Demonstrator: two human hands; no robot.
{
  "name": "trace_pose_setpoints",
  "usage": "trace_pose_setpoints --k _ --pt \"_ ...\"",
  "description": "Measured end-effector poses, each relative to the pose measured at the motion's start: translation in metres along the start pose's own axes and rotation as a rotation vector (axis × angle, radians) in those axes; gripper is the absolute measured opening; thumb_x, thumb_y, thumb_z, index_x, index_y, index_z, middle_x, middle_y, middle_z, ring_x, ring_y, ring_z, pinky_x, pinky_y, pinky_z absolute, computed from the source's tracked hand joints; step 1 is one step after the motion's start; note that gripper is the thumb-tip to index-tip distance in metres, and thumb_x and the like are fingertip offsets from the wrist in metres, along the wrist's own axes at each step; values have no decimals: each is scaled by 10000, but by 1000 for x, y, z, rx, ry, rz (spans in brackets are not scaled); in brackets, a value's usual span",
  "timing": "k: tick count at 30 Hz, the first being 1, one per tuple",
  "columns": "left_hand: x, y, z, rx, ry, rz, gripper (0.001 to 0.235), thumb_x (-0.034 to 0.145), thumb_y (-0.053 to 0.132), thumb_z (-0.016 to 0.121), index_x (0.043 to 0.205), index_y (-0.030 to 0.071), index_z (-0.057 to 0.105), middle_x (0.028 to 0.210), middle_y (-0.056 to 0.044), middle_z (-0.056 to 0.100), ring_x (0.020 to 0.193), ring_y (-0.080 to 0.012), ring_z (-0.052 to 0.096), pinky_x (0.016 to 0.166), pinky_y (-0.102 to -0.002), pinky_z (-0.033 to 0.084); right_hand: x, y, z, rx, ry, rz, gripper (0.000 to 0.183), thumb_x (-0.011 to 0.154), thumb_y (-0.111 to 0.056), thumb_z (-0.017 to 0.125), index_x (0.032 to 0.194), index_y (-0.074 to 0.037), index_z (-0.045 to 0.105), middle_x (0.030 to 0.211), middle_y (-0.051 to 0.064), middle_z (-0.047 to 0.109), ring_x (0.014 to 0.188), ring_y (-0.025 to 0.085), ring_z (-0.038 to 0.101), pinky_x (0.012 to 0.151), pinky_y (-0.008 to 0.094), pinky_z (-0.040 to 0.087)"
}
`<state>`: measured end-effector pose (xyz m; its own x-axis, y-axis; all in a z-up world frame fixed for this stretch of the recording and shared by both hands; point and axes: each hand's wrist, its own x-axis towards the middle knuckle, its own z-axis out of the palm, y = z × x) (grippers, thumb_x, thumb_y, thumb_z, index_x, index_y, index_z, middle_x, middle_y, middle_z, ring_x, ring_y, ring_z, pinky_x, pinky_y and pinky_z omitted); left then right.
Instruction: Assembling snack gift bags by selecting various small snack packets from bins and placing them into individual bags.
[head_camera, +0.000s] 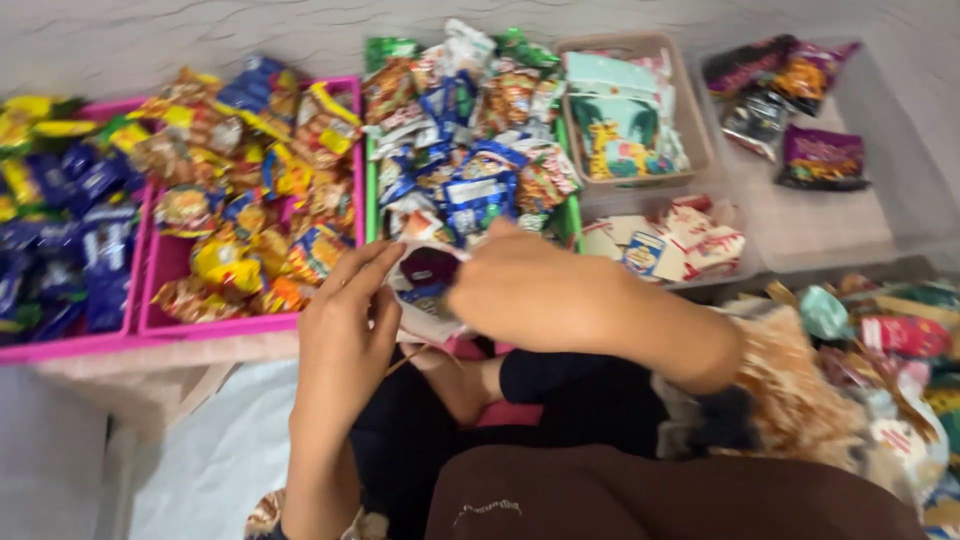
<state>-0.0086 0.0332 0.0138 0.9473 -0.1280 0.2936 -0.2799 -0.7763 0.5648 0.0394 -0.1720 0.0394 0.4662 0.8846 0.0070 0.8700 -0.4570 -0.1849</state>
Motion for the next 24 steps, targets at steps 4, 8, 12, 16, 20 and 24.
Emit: trace_pose_setpoints --k 4,8,12,16,20,24 --pt "-5 4 -24 -95 74 9 467 838 -89 577 1245 73 739 1173 -164 721 954 -398 717 659 -367 610 -3 -8 -24 -193 -105 94 126 779 -121 637 766 -134 761 758 94 704 816 293 608 1075 708 219" --pt "-11 -2 -60 -72 168 29 521 803 -152 585 1264 44 727 1161 -243 694 959 -469 695 613 -421 604 12 -15 -41 -251 262 -17 124 754 -71 638 784 -137 739 823 58 643 941 253 592 1208 696 182" --pt "-18 -28 -99 -1 288 41 511 827 -158 586 1286 25 719 1185 -244 681 987 -447 690 651 -383 589 60 5 -19 -236 418 -148 127 1023 -290 516 991 -187 583 964 -71 529 1168 117 520 1247 557 202" --pt "-22 -69 -121 95 384 -29 473 845 -149 592 1278 -21 735 1175 -265 678 773 -371 682 588 -376 570 108 12 -13 -26 667 -230 201 1003 -112 623 1197 -78 663 1239 89 625 1219 271 596 1108 506 396" --pt "-26 -128 -126 229 389 -121 441 857 -99 613 1274 -26 736 1158 -234 686 731 -320 695 561 -385 575 160 50 31 14 596 -120 263 958 -106 629 1216 -139 668 1121 32 637 1122 247 639 989 434 467" --pt "-39 -152 -140 153 421 -173 442 867 -112 592 1283 -44 724 1196 -260 676 749 -342 700 592 -367 573 201 79 71 87 473 -1 262 899 -111 678 1159 -143 700 1003 75 669 1007 310 680 887 463 513"
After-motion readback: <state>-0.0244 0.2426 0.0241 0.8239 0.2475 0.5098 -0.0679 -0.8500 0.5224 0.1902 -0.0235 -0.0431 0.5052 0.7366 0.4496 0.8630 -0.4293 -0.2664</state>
